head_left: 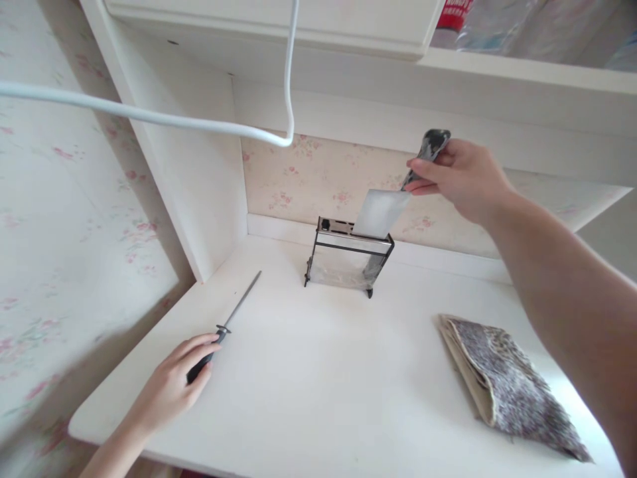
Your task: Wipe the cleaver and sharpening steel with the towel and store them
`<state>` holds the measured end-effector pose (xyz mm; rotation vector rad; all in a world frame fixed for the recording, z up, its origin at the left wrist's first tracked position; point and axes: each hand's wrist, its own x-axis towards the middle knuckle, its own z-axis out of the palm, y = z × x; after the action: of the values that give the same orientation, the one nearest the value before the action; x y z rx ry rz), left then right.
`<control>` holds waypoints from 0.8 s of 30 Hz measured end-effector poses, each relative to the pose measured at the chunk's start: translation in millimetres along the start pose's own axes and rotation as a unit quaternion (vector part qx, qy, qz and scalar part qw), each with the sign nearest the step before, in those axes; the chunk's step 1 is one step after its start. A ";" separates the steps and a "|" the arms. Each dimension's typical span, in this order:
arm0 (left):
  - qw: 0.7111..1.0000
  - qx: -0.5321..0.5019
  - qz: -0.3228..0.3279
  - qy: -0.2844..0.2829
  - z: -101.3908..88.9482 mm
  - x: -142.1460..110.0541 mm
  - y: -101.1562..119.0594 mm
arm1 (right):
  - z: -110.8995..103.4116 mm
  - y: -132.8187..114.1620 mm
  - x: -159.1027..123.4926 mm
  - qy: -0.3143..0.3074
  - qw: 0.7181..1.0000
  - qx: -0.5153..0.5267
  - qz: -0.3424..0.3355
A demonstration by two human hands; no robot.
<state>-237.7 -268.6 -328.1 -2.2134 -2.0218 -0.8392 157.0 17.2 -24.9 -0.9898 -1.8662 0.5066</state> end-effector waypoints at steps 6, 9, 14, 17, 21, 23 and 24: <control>0.999 -0.033 -0.003 -0.040 -2.3 2.5 -2.0 | -7.1 -25.9 -25.5 -0.008 0.999 -0.036 -0.032; 0.998 -0.037 -0.004 -0.045 -3.2 2.6 -1.9 | -5.1 -21.8 -22.8 -0.001 0.999 -0.038 -0.013; 0.998 -0.041 -0.015 -0.047 -4.3 2.5 -0.2 | -13.3 -18.0 -2.7 -0.001 1.000 -0.010 -0.012; 0.997 -0.060 -0.025 -0.043 -5.3 4.0 2.5 | -22.9 -26.1 -4.2 0.009 0.999 -0.018 -0.032; 0.993 -0.104 -0.046 -0.034 -5.8 6.6 5.2 | -21.7 -46.2 -34.2 0.074 0.990 0.002 -0.123; 0.989 -0.131 -0.064 -0.032 -5.9 7.1 6.4 | -10.4 -53.5 -60.3 0.124 0.976 0.025 -0.174; 0.987 -0.143 -0.074 -0.031 -6.1 7.0 7.0 | -2.5 -55.0 -75.6 0.149 0.969 0.039 -0.191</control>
<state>-233.3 -265.6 -317.7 -2.2730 -2.2443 -1.1561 154.3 -76.3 -26.7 -0.5925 -1.6940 0.1863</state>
